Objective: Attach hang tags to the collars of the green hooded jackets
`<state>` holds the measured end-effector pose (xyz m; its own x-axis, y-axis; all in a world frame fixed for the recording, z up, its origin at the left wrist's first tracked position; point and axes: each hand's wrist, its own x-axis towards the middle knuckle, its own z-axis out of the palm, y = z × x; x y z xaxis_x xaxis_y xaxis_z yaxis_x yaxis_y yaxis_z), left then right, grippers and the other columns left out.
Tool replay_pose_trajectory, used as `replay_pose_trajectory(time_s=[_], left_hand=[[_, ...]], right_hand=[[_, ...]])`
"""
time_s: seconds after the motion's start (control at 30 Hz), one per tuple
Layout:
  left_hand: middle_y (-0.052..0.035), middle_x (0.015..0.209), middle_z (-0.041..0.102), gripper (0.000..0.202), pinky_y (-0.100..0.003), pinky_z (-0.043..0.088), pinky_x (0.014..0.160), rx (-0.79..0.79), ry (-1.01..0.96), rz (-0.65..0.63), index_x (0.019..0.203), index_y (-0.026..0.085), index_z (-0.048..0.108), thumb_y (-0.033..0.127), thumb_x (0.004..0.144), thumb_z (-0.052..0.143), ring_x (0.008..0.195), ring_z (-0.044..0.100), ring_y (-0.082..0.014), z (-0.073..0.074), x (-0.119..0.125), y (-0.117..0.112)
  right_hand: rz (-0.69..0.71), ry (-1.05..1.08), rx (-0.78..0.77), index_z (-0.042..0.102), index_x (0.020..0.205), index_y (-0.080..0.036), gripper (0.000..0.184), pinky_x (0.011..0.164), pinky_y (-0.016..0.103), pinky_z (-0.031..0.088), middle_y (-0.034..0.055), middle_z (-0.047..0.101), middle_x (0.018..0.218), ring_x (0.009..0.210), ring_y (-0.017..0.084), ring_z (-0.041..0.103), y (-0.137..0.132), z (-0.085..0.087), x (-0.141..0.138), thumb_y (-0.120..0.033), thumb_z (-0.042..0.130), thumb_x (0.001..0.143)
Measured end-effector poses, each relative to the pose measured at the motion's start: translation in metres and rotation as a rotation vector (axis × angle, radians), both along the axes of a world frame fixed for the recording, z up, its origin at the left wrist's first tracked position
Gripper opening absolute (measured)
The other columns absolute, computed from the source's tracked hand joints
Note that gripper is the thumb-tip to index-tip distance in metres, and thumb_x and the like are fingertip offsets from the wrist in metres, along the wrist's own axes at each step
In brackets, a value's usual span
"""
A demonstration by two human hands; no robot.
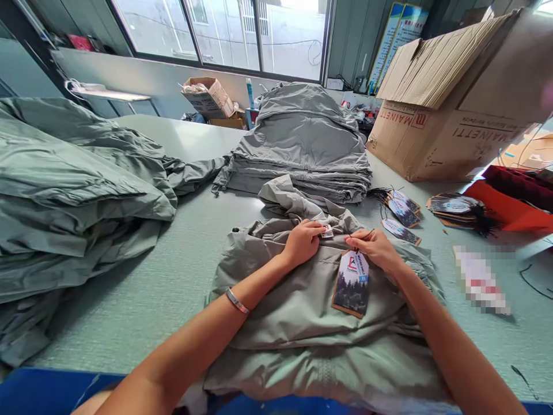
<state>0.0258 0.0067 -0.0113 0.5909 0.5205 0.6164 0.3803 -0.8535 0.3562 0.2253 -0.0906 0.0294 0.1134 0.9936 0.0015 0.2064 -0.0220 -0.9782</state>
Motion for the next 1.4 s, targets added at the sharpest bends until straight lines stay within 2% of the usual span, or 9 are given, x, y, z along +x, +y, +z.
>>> replay_pose_trajectory(time_s=[0.17,0.27,0.37,0.47,0.67,0.87,1.07,1.23,1.4], left_hand=[[-0.0049,0.099,0.074,0.037,-0.034,0.05,0.081,0.045,0.084,-0.046,0.098,0.02,0.075,0.003,0.08,0.046,0.082,0.06,-0.018,0.005,-0.002,-0.002],[-0.0051,0.093,0.074,0.035,-0.033,0.049,0.08,-0.01,0.05,-0.03,0.092,0.019,0.075,0.003,0.079,0.046,0.081,0.059,-0.018,0.006,-0.005,-0.002],[-0.0056,0.076,0.069,0.026,-0.033,0.047,0.076,-0.054,-0.036,0.168,0.075,0.018,0.07,0.005,0.078,0.047,0.077,0.055,-0.0194,0.01,-0.003,0.001],[-0.0069,0.077,0.063,0.02,-0.035,0.046,0.079,-0.095,-0.059,0.362,0.075,0.017,0.065,0.004,0.076,0.049,0.082,0.053,-0.0215,0.016,0.006,0.006],[-0.0088,0.084,0.06,0.006,-0.037,0.045,0.081,-0.265,-0.005,0.454,0.075,0.016,0.065,0.016,0.077,0.06,0.089,0.054,-0.0245,0.011,0.02,0.012],[-0.0043,0.078,0.06,0.009,-0.031,0.044,0.079,-0.339,-0.202,0.376,0.07,0.015,0.063,0.015,0.078,0.062,0.081,0.054,-0.018,0.011,0.009,0.012],[0.0029,0.063,0.054,0.007,-0.024,0.036,0.06,-0.519,-0.384,0.264,0.073,0.015,0.064,0.02,0.077,0.063,0.06,0.044,-0.0105,0.019,0.006,0.004],[0.0032,0.062,0.055,0.012,-0.023,0.034,0.056,-0.576,-0.493,0.193,0.073,0.015,0.065,0.026,0.077,0.062,0.057,0.042,-0.0092,0.023,0.004,0.002],[0.0031,0.061,0.055,0.012,-0.022,0.033,0.054,-0.602,-0.535,0.169,0.073,0.014,0.065,0.026,0.075,0.063,0.056,0.04,-0.009,0.023,0.005,0.005]], right_hand=[[-0.04,-0.014,0.164,0.07,0.059,-0.016,0.042,0.053,0.026,0.039,0.002,0.062,0.059,0.056,0.013,0.053,0.032,0.002,-0.028,-0.058,0.074,0.063],[-0.044,0.087,0.15,0.074,0.066,-0.016,0.043,0.058,0.027,0.043,0.0038,0.068,0.064,0.062,0.015,0.059,0.038,-0.008,-0.045,-0.059,0.073,0.063],[-0.041,0.215,0.07,0.078,0.076,-0.016,0.044,0.062,0.028,0.047,0.0079,0.075,0.077,0.07,0.019,0.065,0.035,-0.021,-0.051,-0.056,0.078,0.058],[-0.071,0.273,0.039,0.079,0.081,-0.015,0.044,0.063,0.029,0.048,0.0094,0.077,0.083,0.071,0.019,0.066,0.032,-0.03,-0.05,-0.052,0.081,0.056],[-0.088,0.285,0.07,0.079,0.078,-0.016,0.045,0.066,0.03,0.049,0.0073,0.076,0.078,0.066,0.018,0.064,0.036,-0.032,-0.049,-0.054,0.081,0.055],[-0.035,0.201,0.092,0.075,0.069,-0.016,0.046,0.064,0.03,0.047,0.0068,0.073,0.071,0.064,0.018,0.062,0.034,-0.027,-0.049,-0.062,0.068,0.067],[0.026,-0.039,0.197,0.067,0.057,-0.018,0.042,0.063,0.028,0.045,0.0056,0.066,0.071,0.068,0.017,0.059,0.023,-0.022,-0.051,-0.055,0.06,0.075],[0.065,-0.016,0.04,0.055,0.056,-0.021,0.046,0.044,0.026,0.031,-0.0008,0.052,0.048,0.042,0.012,0.041,0.018,-0.019,-0.05,-0.062,0.054,0.076],[0.109,-0.214,0.112,0.045,0.049,-0.02,0.051,0.046,0.026,0.025,-0.0027,0.041,0.046,0.045,0.01,0.035,0.016,-0.013,-0.047,-0.061,0.053,0.077]])
